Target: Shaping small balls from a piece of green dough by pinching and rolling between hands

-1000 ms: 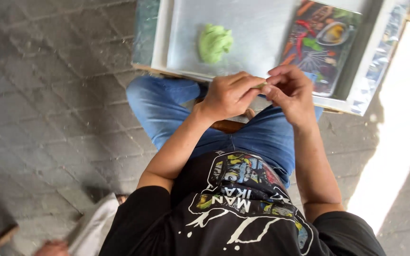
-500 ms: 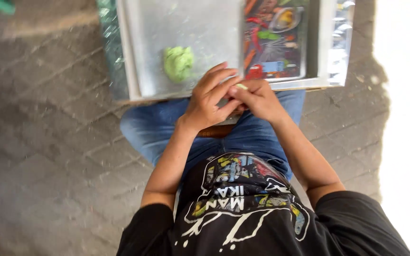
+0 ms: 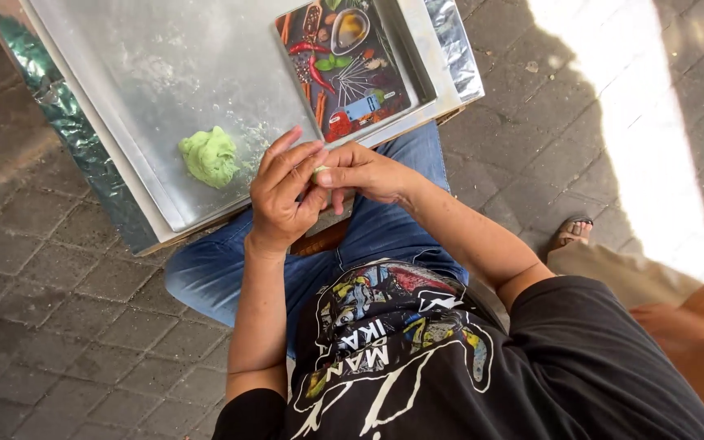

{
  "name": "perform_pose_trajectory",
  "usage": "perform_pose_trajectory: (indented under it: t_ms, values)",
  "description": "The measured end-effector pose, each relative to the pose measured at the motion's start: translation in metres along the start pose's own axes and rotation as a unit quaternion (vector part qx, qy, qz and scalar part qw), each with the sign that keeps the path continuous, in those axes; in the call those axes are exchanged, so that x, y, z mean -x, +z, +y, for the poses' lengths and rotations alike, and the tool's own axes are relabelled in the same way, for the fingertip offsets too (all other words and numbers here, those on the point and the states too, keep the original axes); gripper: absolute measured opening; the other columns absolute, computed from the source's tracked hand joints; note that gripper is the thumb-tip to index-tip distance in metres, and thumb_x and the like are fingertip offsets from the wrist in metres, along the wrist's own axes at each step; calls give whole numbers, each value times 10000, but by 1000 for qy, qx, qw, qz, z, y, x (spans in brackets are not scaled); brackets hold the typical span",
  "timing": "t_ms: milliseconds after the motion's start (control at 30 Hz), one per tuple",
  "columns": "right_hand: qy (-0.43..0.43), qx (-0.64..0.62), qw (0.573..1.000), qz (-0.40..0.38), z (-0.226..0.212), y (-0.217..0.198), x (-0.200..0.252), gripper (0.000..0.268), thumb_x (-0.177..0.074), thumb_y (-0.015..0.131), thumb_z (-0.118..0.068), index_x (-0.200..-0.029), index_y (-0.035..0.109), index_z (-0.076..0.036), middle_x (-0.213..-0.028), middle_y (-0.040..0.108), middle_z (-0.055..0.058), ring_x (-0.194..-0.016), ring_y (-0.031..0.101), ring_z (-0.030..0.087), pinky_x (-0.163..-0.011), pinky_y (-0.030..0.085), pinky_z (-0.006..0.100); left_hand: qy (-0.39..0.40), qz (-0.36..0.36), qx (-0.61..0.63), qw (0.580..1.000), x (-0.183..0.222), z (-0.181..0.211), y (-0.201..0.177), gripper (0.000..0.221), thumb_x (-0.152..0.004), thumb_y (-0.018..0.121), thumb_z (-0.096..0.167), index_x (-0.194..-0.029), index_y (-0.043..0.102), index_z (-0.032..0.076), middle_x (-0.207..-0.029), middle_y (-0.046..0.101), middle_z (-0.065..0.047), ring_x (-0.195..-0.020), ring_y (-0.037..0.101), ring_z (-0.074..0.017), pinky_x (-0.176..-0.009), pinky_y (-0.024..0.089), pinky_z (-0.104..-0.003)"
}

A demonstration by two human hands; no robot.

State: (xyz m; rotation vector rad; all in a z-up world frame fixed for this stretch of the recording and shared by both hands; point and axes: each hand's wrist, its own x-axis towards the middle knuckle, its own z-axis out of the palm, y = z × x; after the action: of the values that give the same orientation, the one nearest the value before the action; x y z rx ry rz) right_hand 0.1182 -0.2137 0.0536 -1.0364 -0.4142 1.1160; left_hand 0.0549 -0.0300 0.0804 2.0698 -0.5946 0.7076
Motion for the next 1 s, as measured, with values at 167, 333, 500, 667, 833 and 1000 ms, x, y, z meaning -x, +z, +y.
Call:
perform_pose_trajectory:
  t_ms: [167,333,500,667,833,1000]
  values:
    - [-33,72,990,115,-7,21,-7,285,-1017,654,-287,-1007,788,-36,-914,790,73,-818,713,94,-718,593,231,-30,2,-52,998,8,-1,1,318,-996,693,52,-1278,629,-79,-1281,633,-232,-1251,608,-467,-1074,570,-562]
    - [-48,186,977,98,-10,29,-13,394,-1045,565,-374,-877,749,-68,-776,736,27,-713,655,64,-624,513,209,-46,19,-66,997,12,1,-1,276,-959,653,14,-1213,658,-95,-1224,662,-212,-1236,617,-442,-1064,554,-534]
    - [27,110,990,79,-7,20,-17,607,-973,504,-575,-919,748,-21,-847,764,104,-835,742,184,-686,662,308,-46,25,-91,994,10,1,-3,247,-1053,628,154,-1091,715,-73,-1124,717,-166,-1197,642,-407,-1052,501,-542]
    - [1,-75,997,4,11,5,-16,477,-995,647,-413,-1047,743,52,-934,766,236,-818,774,306,-723,692,375,-39,26,-26,999,5,5,-3,289,-1058,614,196,-1057,760,-53,-1117,749,-130,-1238,650,-412,-1175,400,-564]
    - [-42,39,998,31,-12,12,-14,357,-1022,631,-338,-1050,761,-7,-981,779,152,-847,769,231,-722,679,297,-44,19,-16,999,-3,2,-3,243,-1069,597,135,-1133,714,-68,-1158,719,-200,-1261,605,-464,-1105,503,-564]
    - [-38,248,968,27,-46,18,-7,457,-1038,483,-489,-1051,711,-93,-895,707,19,-855,716,139,-707,646,281,-45,23,4,999,1,2,-7,244,-1069,618,151,-1176,682,-60,-1246,664,-210,-1273,595,-486,-1096,546,-604]
